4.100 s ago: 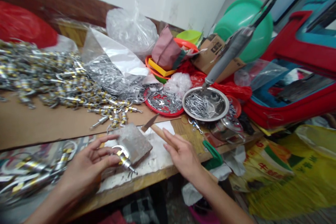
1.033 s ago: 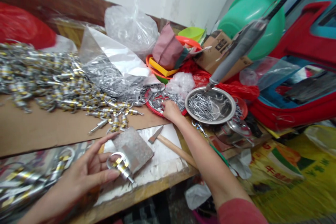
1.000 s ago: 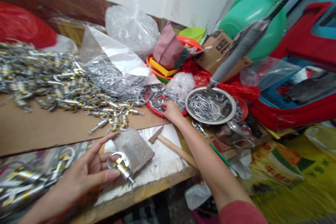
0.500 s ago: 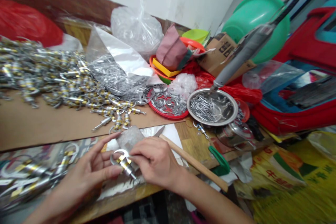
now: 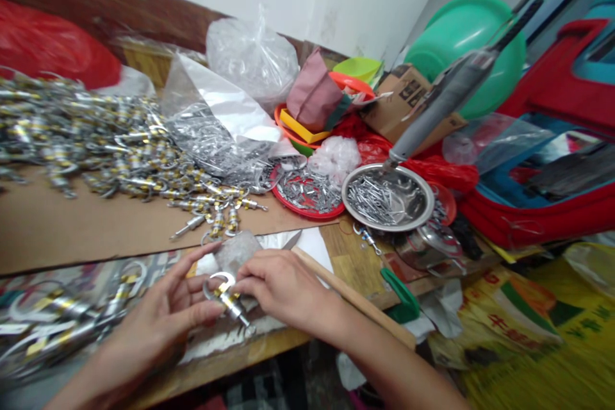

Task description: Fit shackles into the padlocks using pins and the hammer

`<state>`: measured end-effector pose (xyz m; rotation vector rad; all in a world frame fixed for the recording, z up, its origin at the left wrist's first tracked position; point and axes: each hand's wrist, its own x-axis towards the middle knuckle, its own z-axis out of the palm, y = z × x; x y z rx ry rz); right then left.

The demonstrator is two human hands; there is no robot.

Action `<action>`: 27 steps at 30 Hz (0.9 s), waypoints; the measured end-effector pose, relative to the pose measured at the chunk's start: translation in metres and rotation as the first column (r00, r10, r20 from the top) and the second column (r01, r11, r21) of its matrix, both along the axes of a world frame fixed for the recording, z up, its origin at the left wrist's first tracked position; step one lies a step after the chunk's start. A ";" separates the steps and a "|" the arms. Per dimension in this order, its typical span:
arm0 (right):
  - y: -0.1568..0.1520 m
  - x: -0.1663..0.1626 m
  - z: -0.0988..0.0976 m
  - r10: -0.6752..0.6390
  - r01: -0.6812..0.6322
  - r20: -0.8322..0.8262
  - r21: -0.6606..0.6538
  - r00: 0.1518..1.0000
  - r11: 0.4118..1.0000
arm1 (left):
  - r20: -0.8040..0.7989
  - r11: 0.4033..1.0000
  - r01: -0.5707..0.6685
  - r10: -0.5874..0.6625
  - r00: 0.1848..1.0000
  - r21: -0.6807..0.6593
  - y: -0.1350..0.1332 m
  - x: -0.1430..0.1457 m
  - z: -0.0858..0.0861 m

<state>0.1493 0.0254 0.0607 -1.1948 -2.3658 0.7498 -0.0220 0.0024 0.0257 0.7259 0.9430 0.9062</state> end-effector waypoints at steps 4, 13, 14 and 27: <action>-0.002 -0.005 -0.005 0.028 -0.024 -0.079 0.039 0.996 0.999 | 0.026 1.000 0.007 -0.007 1.000 0.004 0.000 0.000 -0.002; -0.004 -0.009 -0.018 -0.201 0.099 -0.417 -0.254 0.887 0.962 | 0.046 1.000 0.013 -0.013 0.999 -0.006 0.001 -0.001 -0.003; -0.004 -0.011 -0.020 -0.202 0.111 -0.409 -0.236 0.890 0.965 | 0.049 1.000 0.011 -0.011 0.999 -0.012 0.001 0.000 -0.003; -0.005 0.007 -0.026 -0.254 0.325 -0.469 0.075 0.846 0.943 | 0.016 1.000 0.005 -0.005 1.000 -0.026 0.000 0.000 -0.001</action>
